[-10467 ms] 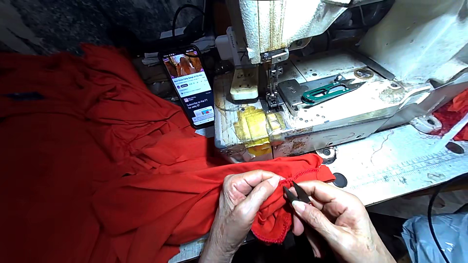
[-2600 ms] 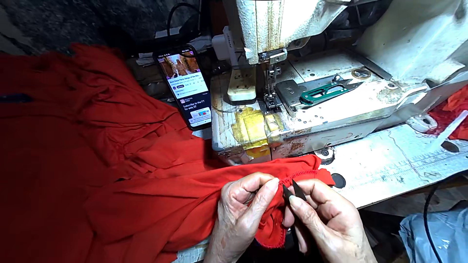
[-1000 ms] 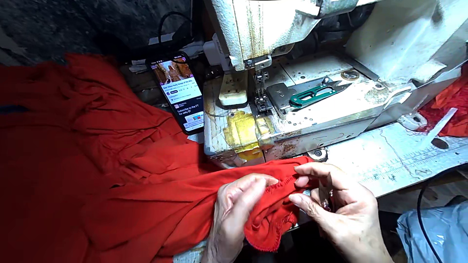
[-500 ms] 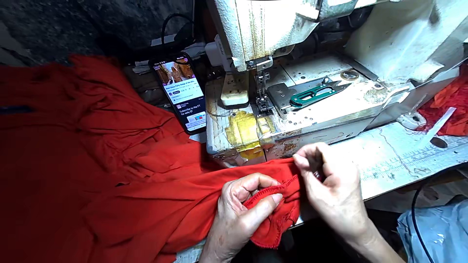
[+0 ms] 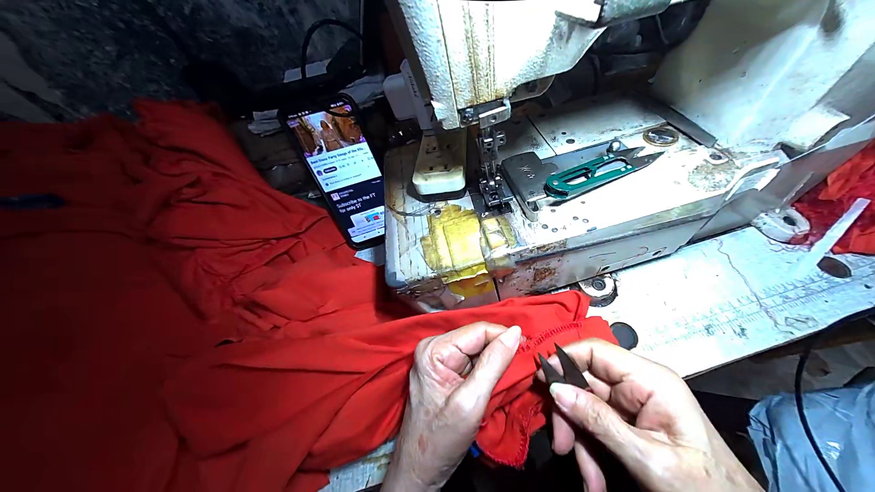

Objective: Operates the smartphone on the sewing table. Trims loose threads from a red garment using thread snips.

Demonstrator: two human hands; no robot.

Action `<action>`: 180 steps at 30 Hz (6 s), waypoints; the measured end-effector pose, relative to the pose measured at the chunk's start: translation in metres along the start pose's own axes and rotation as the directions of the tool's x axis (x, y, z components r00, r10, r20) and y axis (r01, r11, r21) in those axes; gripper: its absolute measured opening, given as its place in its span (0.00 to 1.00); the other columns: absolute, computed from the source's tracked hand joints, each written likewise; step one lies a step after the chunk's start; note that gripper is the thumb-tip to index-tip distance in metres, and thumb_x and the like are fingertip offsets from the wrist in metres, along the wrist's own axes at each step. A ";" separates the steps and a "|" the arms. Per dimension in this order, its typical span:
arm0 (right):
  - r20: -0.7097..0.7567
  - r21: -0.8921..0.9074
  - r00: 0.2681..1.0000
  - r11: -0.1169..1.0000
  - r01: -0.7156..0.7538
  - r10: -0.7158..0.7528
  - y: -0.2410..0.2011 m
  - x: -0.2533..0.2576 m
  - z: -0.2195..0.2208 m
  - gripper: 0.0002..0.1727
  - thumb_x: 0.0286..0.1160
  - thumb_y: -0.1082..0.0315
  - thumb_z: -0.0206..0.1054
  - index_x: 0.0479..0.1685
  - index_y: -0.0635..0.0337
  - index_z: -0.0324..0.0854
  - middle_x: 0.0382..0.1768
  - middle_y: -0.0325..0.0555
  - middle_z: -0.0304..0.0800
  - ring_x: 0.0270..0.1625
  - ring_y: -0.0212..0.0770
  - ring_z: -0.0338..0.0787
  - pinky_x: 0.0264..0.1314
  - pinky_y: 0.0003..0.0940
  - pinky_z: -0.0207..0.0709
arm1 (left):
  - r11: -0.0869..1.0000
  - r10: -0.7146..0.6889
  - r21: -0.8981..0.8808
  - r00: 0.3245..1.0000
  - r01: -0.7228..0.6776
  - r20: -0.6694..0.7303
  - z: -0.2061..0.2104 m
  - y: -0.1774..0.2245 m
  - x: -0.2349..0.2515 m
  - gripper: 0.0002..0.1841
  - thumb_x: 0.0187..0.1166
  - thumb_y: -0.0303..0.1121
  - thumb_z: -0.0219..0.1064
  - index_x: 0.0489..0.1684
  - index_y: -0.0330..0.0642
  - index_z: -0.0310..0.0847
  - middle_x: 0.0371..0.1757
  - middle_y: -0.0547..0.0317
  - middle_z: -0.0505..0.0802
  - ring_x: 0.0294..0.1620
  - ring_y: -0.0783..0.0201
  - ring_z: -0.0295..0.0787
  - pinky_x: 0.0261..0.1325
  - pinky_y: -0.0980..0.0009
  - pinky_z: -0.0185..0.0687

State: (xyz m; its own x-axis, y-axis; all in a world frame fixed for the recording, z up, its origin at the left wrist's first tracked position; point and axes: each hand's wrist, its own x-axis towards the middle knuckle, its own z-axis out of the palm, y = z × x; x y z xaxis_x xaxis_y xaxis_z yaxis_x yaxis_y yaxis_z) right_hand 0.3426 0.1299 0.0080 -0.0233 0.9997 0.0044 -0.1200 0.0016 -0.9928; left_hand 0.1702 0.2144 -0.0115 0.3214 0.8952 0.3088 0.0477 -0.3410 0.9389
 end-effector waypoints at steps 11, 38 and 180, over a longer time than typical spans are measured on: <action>0.027 -0.103 1.000 0.995 0.018 -0.016 0.003 0.005 -0.002 0.08 0.86 0.66 0.61 0.51 0.60 0.83 0.24 0.29 0.87 0.18 0.20 0.80 0.14 0.16 0.72 | 0.999 0.016 -0.029 1.000 -0.016 0.020 -0.001 -0.002 -0.001 0.12 0.80 0.33 0.65 0.26 0.44 0.91 0.19 0.68 0.86 0.20 0.80 0.78 0.24 0.86 0.72; -0.060 0.095 0.962 0.957 0.272 -0.268 0.025 0.012 0.006 0.06 0.87 0.71 0.60 0.50 0.65 0.80 0.31 0.39 0.90 0.22 0.23 0.83 0.21 0.17 0.78 | 0.996 0.017 -0.090 1.000 -0.015 0.022 -0.002 -0.004 -0.002 0.11 0.81 0.33 0.67 0.30 0.41 0.91 0.24 0.65 0.89 0.25 0.78 0.83 0.31 0.84 0.78; 0.114 0.158 0.993 0.987 -0.025 0.007 0.011 0.029 -0.005 0.07 0.85 0.67 0.63 0.41 0.56 0.84 0.17 0.29 0.81 0.13 0.16 0.73 0.13 0.11 0.64 | 0.991 0.050 -0.120 0.999 -0.051 -0.019 -0.001 -0.004 -0.004 0.05 0.66 0.27 0.73 0.36 0.41 0.94 0.32 0.65 0.95 0.34 0.76 0.91 0.41 0.81 0.88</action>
State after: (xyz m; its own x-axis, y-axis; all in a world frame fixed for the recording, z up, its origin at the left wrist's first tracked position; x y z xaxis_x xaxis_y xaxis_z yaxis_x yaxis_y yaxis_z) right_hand 0.3455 0.1593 -0.0035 -0.1370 0.9905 0.0108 -0.2748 -0.0275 -0.9611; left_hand 0.1680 0.2126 -0.0162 0.3051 0.8826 0.3578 -0.0829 -0.3496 0.9332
